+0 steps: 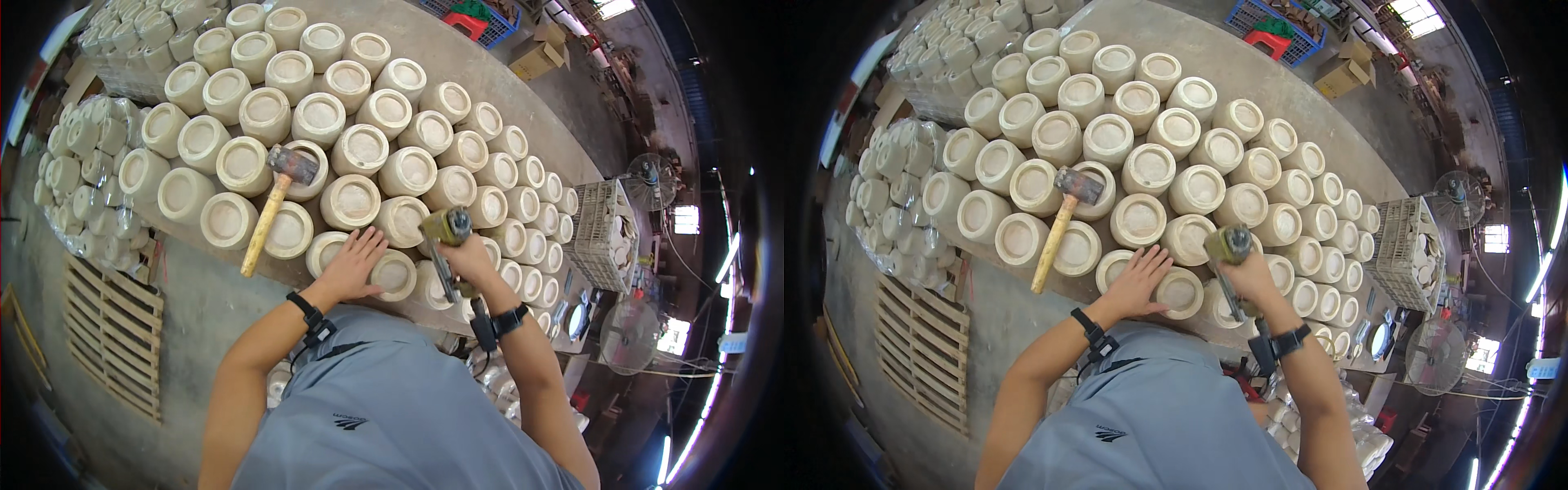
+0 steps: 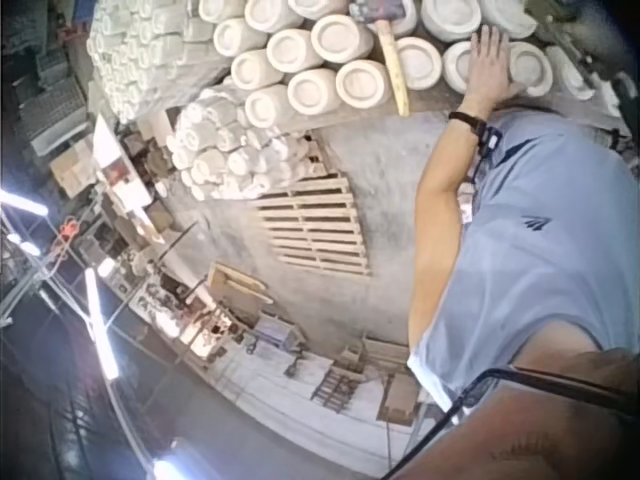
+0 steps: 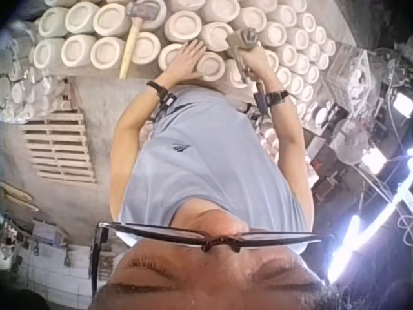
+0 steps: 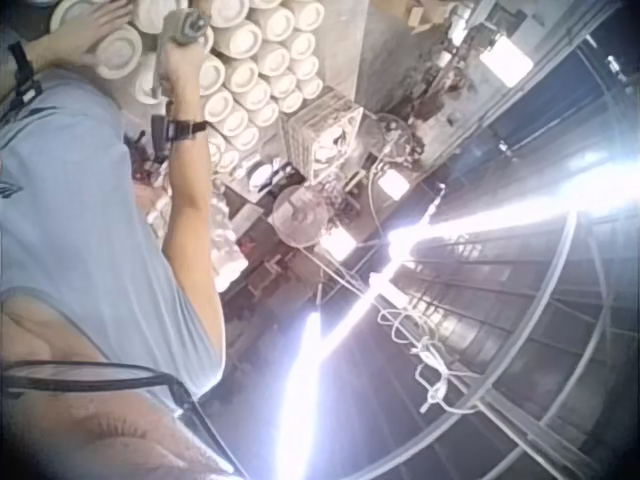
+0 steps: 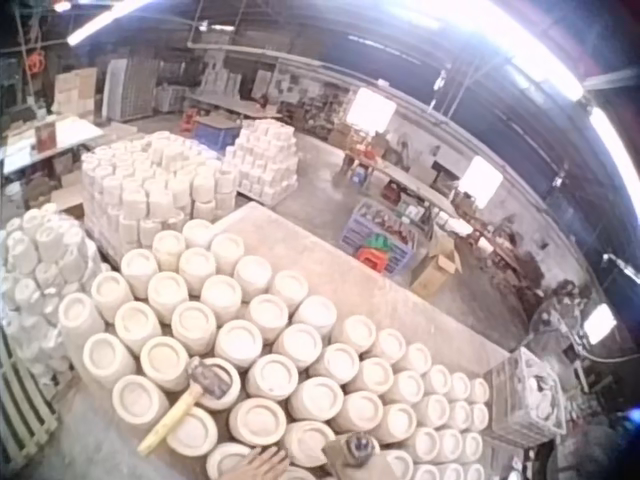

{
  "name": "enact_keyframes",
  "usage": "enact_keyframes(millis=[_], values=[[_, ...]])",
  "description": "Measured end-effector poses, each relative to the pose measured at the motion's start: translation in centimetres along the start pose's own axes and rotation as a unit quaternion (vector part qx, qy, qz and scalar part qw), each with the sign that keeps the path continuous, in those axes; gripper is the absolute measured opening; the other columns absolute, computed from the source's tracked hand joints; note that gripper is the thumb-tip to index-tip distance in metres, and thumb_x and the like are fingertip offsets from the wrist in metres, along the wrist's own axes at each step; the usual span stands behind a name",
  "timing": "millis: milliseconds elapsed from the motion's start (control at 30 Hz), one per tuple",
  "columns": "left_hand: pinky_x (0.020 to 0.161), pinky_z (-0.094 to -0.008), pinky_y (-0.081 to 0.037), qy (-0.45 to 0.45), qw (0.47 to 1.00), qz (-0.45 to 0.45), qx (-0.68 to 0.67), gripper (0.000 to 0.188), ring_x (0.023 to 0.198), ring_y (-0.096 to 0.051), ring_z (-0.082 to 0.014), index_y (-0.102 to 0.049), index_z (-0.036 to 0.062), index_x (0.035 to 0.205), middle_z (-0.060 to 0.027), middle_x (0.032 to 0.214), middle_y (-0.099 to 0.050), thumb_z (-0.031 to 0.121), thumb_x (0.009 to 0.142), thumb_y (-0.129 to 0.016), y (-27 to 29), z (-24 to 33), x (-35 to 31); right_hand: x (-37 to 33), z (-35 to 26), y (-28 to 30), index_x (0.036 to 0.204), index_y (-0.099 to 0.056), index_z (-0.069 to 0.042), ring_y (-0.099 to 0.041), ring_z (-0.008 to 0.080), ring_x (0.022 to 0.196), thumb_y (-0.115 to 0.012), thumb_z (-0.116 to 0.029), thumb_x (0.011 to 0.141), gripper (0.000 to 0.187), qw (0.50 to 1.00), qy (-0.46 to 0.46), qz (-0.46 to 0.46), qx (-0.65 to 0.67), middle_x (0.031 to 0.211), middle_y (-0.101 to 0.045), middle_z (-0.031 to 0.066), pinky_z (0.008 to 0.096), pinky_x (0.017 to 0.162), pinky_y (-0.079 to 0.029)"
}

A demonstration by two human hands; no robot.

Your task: Assembling wooden bases by nailing discs onto them using a pneumatic nail gun and a mallet.

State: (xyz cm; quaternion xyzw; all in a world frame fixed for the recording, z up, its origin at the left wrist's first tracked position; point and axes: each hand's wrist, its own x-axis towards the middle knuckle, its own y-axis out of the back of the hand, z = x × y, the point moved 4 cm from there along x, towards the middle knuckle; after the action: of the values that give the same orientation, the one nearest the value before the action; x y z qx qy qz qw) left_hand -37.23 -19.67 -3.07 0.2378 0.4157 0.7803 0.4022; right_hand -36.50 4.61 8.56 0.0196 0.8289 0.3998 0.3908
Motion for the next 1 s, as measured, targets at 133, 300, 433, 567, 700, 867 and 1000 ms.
enact_keyframes(millis=[133,300,433,567,700,867,1000], values=[[0.128,-0.0524,-0.012,0.025,1.000,0.011,-0.009,0.112,0.156,-0.022,-0.0371,-0.029,0.0002,0.159,-0.0209,0.165,-0.031,0.064,0.079,-0.073,0.1,0.0,3.1,4.2,-1.2,1.0,0.106,-0.074,0.001,-0.073,0.0275,0.065,-0.076,-0.034,0.082,0.043,0.999,0.022,0.032,-0.011,0.080,-0.073,0.0186,0.0393,0.063,-0.057],[0.128,-0.0523,-0.009,0.017,0.999,-0.024,0.025,0.113,0.156,-0.023,-0.0344,-0.027,0.0008,0.161,-0.0208,0.166,-0.029,0.068,0.080,-0.068,-1.0,-0.3,3.2,6.9,-0.4,-0.2,0.109,-0.074,0.001,-0.074,0.0375,0.091,-0.076,-0.038,0.082,0.047,0.997,0.050,0.021,-0.058,0.097,-0.075,0.0247,0.0441,0.083,-0.057],[0.128,-0.0522,-0.009,0.014,0.999,-0.020,0.044,0.109,0.156,-0.025,-0.0341,-0.027,0.0015,0.160,-0.0204,0.167,-0.028,0.066,0.082,-0.067,-0.9,-0.3,3.5,7.9,0.4,-0.4,0.115,-0.072,-0.001,-0.072,0.0399,0.100,-0.075,-0.039,0.084,0.049,0.997,0.045,0.017,-0.060,0.103,-0.074,0.0256,0.0443,0.089,-0.056],[0.128,-0.0520,-0.009,0.014,0.999,-0.012,0.032,0.108,0.156,-0.025,-0.0341,-0.028,0.0007,0.160,-0.0213,0.166,-0.028,0.065,0.082,-0.067,-0.9,-0.3,3.1,7.4,0.2,-0.3,0.113,-0.072,0.000,-0.075,0.0359,0.087,-0.075,-0.037,0.084,0.047,0.998,0.029,0.007,-0.046,0.094,-0.075,0.0233,0.0428,0.080,-0.058],[0.128,-0.0521,-0.009,0.013,1.000,-0.013,0.018,0.104,0.156,-0.024,-0.0346,-0.032,-0.0030,0.157,-0.0233,0.165,-0.030,0.060,0.082,-0.068,-0.8,-0.5,3.1,5.2,-0.8,-1.1,0.100,-0.072,0.001,-0.066,0.0213,0.059,-0.075,-0.031,0.087,0.034,0.997,0.010,-0.070,0.010,0.074,-0.070,0.0124,0.0355,0.056,-0.052],[0.129,-0.0508,-0.008,0.021,0.999,-0.028,0.003,0.102,0.156,-0.023,-0.0337,-0.034,-0.0052,0.155,-0.0227,0.165,-0.031,0.055,0.081,-0.069,-0.3,-0.3,3.3,3.3,-2.5,-2.0,0.089,-0.072,0.001,-0.058,0.0142,0.049,-0.076,-0.030,0.088,0.031,0.996,0.033,-0.079,-0.023,0.066,-0.065,0.0059,0.0318,0.047,-0.046],[0.129,-0.0508,-0.010,0.016,1.000,0.002,-0.008,0.096,0.155,-0.024,-0.0350,-0.039,-0.0067,0.151,-0.0243,0.164,-0.032,0.053,0.081,-0.068,-0.4,-0.1,3.3,4.0,-2.1,-2.1,0.096,-0.073,0.003,-0.062,0.0180,0.049,-0.075,-0.031,0.088,0.036,0.997,0.023,-0.079,-0.014,0.068,-0.069,0.0101,0.0349,0.048,-0.050]])
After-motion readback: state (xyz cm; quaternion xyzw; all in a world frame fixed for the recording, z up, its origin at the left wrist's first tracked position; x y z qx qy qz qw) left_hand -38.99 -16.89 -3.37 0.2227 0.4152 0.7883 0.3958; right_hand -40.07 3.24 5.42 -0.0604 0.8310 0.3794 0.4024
